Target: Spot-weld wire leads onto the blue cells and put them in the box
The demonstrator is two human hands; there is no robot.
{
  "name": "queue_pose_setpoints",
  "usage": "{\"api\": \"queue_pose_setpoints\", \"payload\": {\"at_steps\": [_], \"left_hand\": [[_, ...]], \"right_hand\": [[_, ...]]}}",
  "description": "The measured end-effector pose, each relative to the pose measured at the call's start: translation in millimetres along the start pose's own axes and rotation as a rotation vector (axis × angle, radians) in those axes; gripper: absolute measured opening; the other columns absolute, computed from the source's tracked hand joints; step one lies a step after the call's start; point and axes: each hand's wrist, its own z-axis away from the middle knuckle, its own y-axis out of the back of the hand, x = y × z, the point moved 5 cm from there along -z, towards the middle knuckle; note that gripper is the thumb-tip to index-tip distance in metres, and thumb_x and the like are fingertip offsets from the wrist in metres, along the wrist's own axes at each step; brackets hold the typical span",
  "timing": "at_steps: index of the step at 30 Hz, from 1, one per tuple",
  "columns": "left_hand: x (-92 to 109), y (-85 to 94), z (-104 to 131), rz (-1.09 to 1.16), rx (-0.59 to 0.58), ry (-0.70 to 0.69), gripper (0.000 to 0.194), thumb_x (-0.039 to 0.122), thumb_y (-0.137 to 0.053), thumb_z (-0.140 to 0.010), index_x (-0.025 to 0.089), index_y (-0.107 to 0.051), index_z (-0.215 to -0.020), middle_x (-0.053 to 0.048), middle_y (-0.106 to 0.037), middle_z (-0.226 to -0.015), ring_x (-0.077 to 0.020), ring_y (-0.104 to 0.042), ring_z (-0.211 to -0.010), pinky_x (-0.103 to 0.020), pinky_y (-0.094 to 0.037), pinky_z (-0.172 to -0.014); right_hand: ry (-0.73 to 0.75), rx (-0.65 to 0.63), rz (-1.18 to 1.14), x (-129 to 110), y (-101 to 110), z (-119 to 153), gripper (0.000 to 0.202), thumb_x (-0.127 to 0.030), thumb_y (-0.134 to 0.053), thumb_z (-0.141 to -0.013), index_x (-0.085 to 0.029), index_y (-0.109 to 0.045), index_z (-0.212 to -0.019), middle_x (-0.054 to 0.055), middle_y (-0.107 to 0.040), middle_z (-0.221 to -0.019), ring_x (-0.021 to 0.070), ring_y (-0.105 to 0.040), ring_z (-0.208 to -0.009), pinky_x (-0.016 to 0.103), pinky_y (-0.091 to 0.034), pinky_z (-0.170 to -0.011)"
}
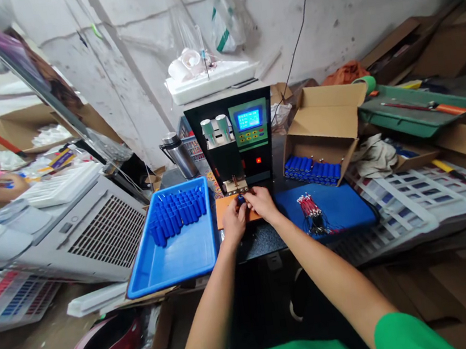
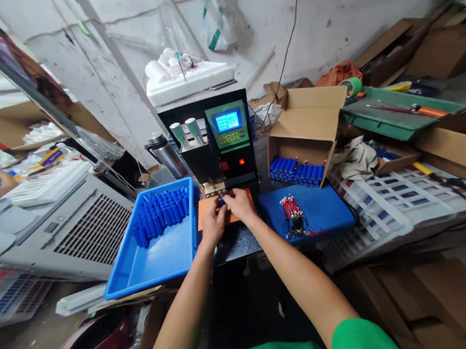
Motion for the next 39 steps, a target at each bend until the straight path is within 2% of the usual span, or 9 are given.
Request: {"api": "queue_pose_setpoints", "payload": {"at_steps": [14, 20, 25, 31, 39], "left_hand": [[1.9, 1.1, -0.1, 0.020, 0.023, -0.034, 0.028, 0.027, -0.054, -0.090, 0.018, -0.066, -0.114, -0.006, -0.072, -0.096, -0.0191, -0.065, -0.083, -0.029, -0.048, -0.076], [2.0, 0.9, -0.5, 0.011, 0.009, -0.026, 0.026, 0.027, -0.054, -0.090, 0.018, -0.066, -0.111, -0.006, -0.071, -0.094, -0.0189, -0.064, -0.081, -0.028, -0.046, -0.074], [-0.8, 0.6, -0.1, -0.005, 0.012, 0.002, 0.028, 0.028, -0.055, -0.090, 0.017, -0.066, -0.113, -0.005, -0.070, -0.088, -0.0176, -0.062, -0.073, -0.027, -0.045, -0.069], [-3.4, -2.8, -0.1, 0.022, -0.012, -0.019, 0.031, 0.029, -0.053, -0.092, 0.019, -0.064, -0.119, -0.007, -0.071, -0.097, -0.0185, -0.063, -0.079, -0.028, -0.047, -0.072], [-1.0, -1.8, 1.5, 0.033, 0.006, -0.010, 0.033, 0.030, -0.054, -0.091, 0.019, -0.065, -0.120, -0.007, -0.072, -0.093, -0.0182, -0.063, -0.077, -0.028, -0.049, -0.072]], "right_hand": [[-0.013, 0.002, -0.004, -4.1, -0.8, 0.5, 0.022, -0.038, -0.058, -0.072, -0.021, -0.056, -0.060, -0.003, -0.055, -0.047, 0.0131, -0.053, -0.048, 0.022, -0.038, -0.048], [-0.019, 0.013, -0.017, -5.7, -1.1, 1.1, 0.020, -0.037, -0.059, -0.071, -0.020, -0.055, -0.059, -0.003, -0.053, -0.046, 0.0127, -0.052, -0.047, 0.022, -0.038, -0.047], [-0.033, 0.016, -0.030, -6.0, -1.1, 2.0, 0.021, -0.038, -0.060, -0.071, -0.020, -0.056, -0.061, -0.004, -0.053, -0.046, 0.0120, -0.051, -0.046, 0.022, -0.038, -0.048], [-0.006, -0.003, -0.022, -3.8, -0.4, 1.7, 0.022, -0.038, -0.059, -0.072, -0.020, -0.055, -0.060, -0.003, -0.054, -0.047, 0.0120, -0.050, -0.046, 0.022, -0.038, -0.047], [-0.016, -0.012, -0.038, -7.1, -0.7, 4.2, 0.022, -0.039, -0.058, -0.071, -0.021, -0.054, -0.059, -0.004, -0.052, -0.046, 0.0124, -0.049, -0.045, 0.023, -0.037, -0.047]]}}
